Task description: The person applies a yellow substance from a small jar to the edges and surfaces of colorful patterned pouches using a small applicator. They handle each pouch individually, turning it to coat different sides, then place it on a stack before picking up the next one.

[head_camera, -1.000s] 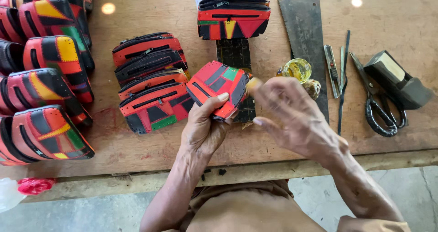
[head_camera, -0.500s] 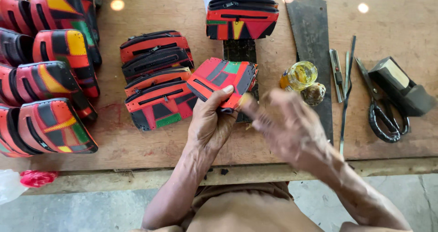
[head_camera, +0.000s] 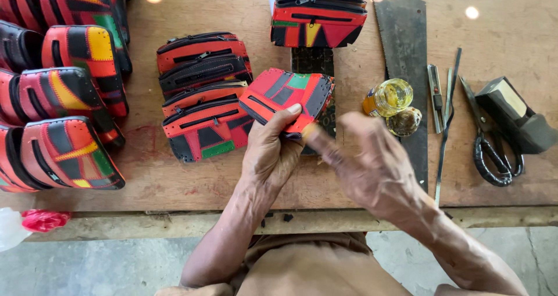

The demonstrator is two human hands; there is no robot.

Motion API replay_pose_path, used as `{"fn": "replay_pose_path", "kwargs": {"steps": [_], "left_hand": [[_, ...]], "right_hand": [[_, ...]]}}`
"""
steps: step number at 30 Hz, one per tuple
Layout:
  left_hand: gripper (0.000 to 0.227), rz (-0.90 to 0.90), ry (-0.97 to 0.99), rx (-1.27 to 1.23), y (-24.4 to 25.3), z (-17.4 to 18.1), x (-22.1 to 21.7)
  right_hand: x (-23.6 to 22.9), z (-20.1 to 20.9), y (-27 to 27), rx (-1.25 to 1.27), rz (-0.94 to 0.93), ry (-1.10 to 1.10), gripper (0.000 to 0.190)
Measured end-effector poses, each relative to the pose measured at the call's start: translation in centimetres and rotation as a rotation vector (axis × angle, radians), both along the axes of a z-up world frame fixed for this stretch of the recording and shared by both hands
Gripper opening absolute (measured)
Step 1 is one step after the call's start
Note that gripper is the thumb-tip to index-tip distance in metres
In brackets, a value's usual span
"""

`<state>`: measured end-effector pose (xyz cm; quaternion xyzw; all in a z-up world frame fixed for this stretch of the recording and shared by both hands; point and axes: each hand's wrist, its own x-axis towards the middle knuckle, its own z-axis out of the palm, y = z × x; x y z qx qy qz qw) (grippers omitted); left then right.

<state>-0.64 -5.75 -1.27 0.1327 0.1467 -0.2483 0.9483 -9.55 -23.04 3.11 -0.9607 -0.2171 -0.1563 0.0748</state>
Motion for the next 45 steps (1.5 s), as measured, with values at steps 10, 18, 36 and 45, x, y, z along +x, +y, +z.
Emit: {"fn": "replay_pose_path", "kwargs": {"steps": [10,18,36,45], "left_hand": [[0.033,-0.011,-0.013,0.001,0.1,-1.1,-0.4],[0.036,-0.046,-0.014,0.023,0.4,-1.3,-0.6],[0.027,0.074,-0.322,0.357,0.9,-1.3,-1.9],[0.033,0.127,-0.410,0.451,0.6,-1.7,-2.0]], "right_hand": [[0.2,-0.2,0.3,0.122,-0.007,0.052,0.068],[1.4,-1.5,-1.1,0.172,0.030,-0.016,0.070],[0.0,0.0,-3.4,0.175,-0.088,0.029,0.085],[0.3,-0.2,-3.9,0.165,-0.051,-0.042,0.067]]}}
